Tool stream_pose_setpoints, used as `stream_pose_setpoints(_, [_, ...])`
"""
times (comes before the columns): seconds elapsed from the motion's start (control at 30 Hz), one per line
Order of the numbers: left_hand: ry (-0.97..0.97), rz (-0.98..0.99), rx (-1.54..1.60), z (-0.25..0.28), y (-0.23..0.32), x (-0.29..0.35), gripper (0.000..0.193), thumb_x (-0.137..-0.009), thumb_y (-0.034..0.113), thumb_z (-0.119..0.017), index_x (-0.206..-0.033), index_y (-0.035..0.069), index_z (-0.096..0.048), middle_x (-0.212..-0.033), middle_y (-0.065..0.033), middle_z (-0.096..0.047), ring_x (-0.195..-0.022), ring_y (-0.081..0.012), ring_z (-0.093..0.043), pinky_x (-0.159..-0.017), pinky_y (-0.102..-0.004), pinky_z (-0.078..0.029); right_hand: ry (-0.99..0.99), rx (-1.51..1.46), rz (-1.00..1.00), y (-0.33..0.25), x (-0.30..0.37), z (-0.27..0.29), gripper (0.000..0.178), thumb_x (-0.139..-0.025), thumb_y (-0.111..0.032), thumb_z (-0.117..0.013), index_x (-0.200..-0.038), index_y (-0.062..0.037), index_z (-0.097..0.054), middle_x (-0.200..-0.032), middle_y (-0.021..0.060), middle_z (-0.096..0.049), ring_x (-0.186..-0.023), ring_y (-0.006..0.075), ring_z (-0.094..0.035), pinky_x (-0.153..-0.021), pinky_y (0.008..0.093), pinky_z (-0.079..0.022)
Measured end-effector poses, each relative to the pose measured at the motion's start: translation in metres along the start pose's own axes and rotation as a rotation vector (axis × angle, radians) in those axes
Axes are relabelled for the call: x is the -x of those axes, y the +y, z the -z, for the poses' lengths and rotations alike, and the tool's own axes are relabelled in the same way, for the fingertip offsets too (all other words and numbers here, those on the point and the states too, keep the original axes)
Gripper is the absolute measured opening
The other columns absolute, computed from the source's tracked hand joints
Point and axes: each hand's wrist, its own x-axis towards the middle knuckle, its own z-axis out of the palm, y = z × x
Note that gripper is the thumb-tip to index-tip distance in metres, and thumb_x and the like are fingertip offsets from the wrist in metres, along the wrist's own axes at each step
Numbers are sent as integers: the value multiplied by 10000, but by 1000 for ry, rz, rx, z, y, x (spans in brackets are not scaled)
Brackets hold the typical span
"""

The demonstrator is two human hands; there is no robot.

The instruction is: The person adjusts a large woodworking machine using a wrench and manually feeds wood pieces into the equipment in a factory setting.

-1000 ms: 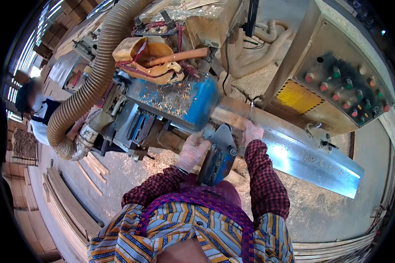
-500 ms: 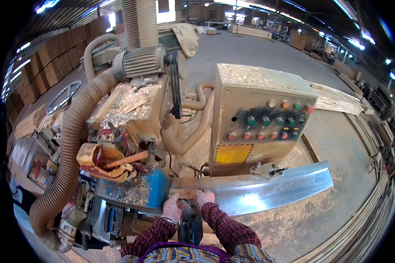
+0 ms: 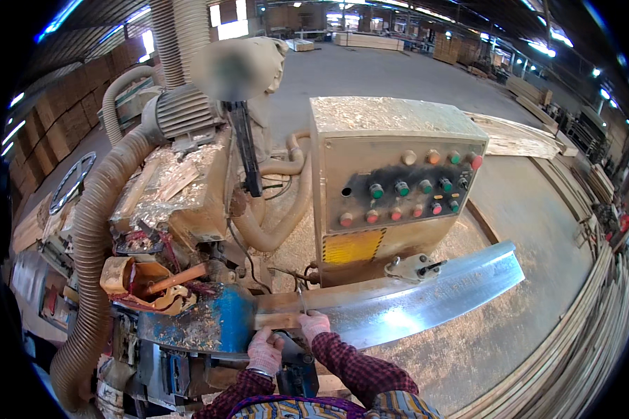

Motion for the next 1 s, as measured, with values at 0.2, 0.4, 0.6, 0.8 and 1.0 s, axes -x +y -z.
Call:
stream_pose_setpoints(0.2, [33, 21, 54, -6, 4, 6, 144, -946, 188, -657, -1073, 170, -592, -947, 24, -598, -820, -141, -589, -702, -325, -506, 86, 15, -144, -13, 10, -6, 334, -878, -219, -640, -1119, 8, -677, -818, 107, -667, -639, 192, -587, -584, 346, -467])
stream_pose_setpoints(0.4, [-39, -12, 108, -8, 1, 9, 91, -958, 176, -645, -1042, 162, -614, -896, 11, -622, -786, -144, -605, -652, -296, -519, 114, 49, 178, 25, -15, -3, 286, -875, -217, -655, -1071, -10, -673, -700, 80, -625, -513, 204, -518, -482, 351, -432])
stream_pose_setpoints(0.6, [-82, -259, -613, 7, -5, 21, 184, -972, 287, -599, -907, 119, -637, -827, -8, -631, -751, -110, -582, -675, -288, -480, -140, 193, 266, 47, -22, 21, 223, -854, -170, -656, -1012, -15, -677, -814, 85, -663, -674, 206, -594, -609, 360, -498])
stream_pose_setpoints(0.8, [49, -110, 113, -15, -19, 6, 304, -867, 343, -762, -751, 97, -626, -645, -10, -610, -613, -133, -578, -590, -289, -457, -15, 362, 124, 9, -25, 5, 301, -845, -200, -630, -1027, 34, -682, -889, 112, -701, -732, 226, -634, -657, 395, -525])
stream_pose_setpoints(1.0, [-12, -33, -37, -5, -31, -10, 291, -883, 284, -743, -737, 108, -562, -640, 4, -560, -585, -131, -519, -550, -300, -401, -130, -56, -254, 13, -60, 23, 106, -874, -197, -610, -896, -96, -637, -809, 37, -625, -598, 192, -607, -470, 312, -480])
